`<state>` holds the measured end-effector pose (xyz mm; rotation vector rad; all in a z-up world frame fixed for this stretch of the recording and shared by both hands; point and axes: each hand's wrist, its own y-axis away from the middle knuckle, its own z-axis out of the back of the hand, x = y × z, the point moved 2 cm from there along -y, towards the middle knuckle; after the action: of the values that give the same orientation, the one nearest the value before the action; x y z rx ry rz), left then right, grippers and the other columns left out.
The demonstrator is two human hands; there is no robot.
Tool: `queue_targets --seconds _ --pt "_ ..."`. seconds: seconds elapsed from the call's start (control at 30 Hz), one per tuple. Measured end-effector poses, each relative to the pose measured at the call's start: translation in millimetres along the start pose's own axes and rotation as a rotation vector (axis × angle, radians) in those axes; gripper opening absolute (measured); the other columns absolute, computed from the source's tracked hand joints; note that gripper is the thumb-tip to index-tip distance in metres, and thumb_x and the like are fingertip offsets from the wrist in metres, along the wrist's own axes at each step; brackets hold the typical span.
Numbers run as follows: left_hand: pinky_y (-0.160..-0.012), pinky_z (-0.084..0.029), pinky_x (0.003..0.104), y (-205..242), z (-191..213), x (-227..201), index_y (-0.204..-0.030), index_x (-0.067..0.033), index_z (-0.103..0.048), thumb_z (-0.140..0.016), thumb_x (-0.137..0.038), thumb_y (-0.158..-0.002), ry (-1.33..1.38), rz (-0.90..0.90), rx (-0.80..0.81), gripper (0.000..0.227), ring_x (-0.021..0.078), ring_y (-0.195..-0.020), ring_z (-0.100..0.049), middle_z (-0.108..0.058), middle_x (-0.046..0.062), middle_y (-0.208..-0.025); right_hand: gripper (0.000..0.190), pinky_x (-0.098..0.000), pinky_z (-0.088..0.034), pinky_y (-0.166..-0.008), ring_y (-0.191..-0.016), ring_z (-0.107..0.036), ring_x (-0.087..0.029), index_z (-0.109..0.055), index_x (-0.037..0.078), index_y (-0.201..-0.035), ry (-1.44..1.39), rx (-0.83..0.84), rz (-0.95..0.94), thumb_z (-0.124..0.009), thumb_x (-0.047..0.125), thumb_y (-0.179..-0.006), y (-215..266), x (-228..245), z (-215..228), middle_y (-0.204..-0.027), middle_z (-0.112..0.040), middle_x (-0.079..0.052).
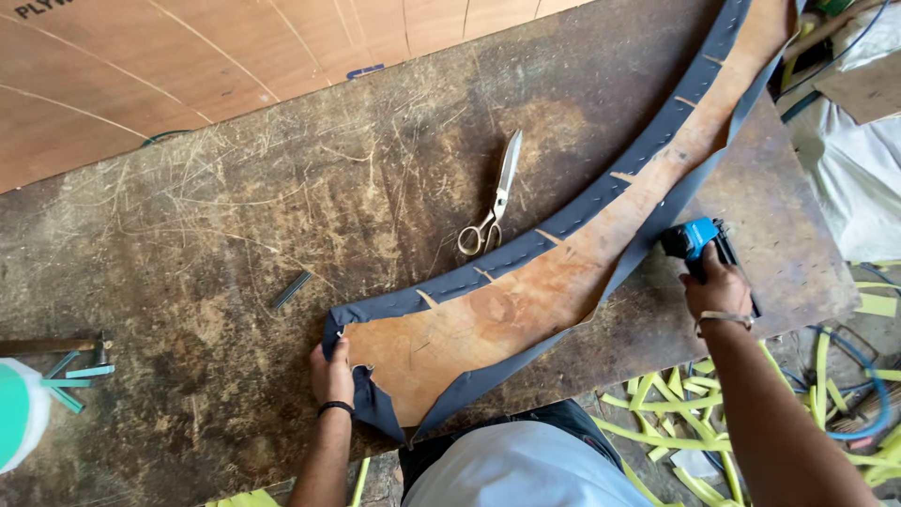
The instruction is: The person staples a dark fabric strip onto a curved wooden board using a pneumatic staple gun. They trim excess fabric with scissors and continue stapling along the edges to secure the material.
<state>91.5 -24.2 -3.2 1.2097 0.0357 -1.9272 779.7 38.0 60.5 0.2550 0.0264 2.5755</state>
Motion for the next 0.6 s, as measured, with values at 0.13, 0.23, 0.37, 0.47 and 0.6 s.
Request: queue_targets --seconds 0.13,0.23,0.37,0.47,0.6 --pt "-0.098 -0.051 0.046 11 -1 -22 -0.124 -0.0046 -0.068 -0.071 -0.039 -0.092 -0.219 0.041 -0.054 0.047 0.0354 -0.114 -0.069 -0.073 0.016 -0.121 0.078 -0.0517 -0.055 -0.083 -0.102 -0.068 -0.041 -0.056 0.031 -0.155 -0.049 -0.077 0.048 -0.083 0.039 -0.082 -6 -13 -9 -0.116 -0.070 -0.018" --pt "-0.096 -0.051 0.048 16 1 -32 -0.125 -0.0052 -0.067 -0.071 -0.042 -0.092 -0.302 -0.007 -0.124 0.049 0.0370 -0.113 -0.067 -0.071 0.017 -0.122 0.075 -0.0517 -0.055 -0.080 -0.101 -0.070 -0.040 -0.056 0.033 -0.157 0.016 -0.069 -0.031 -0.082 0.040 -0.087 -20 -21 -16 -0.113 -0.071 -0.017" --pt "-0.096 -0.050 0.049 21 3 -32 -0.127 -0.0054 -0.065 -0.071 -0.043 -0.092 -0.307 -0.021 -0.117 0.051 0.0378 -0.114 -0.066 -0.070 0.018 -0.125 0.083 -0.0502 -0.055 -0.084 -0.105 -0.068 -0.040 -0.053 0.030 -0.161 0.089 -0.010 0.023 -0.083 0.039 -0.084 -38 -37 -19 -0.119 -0.070 -0.019" --pt "-0.095 -0.051 0.049 25 2 -32 -0.126 -0.0066 -0.066 -0.070 -0.043 -0.092 -0.310 -0.008 -0.098 0.050 0.0370 -0.113 -0.066 -0.071 0.017 -0.124 0.083 -0.0494 -0.054 -0.090 -0.112 -0.065 -0.039 -0.053 0.032 -0.157 0.095 0.066 0.026 -0.084 0.039 -0.081 -41 -43 -11 -0.125 -0.068 -0.018" --pt "-0.091 -0.053 0.048 23 4 -44 -0.119 -0.0068 -0.072 -0.067 -0.050 -0.095 -0.286 0.019 -0.115 0.050 0.0358 -0.105 -0.070 -0.075 0.015 -0.112 0.051 -0.0449 -0.054 -0.102 -0.122 -0.064 -0.034 -0.063 0.024 -0.139 0.165 -0.081 0.110 -0.078 0.035 -0.092 -35 -7 17 -0.141 -0.064 -0.014"
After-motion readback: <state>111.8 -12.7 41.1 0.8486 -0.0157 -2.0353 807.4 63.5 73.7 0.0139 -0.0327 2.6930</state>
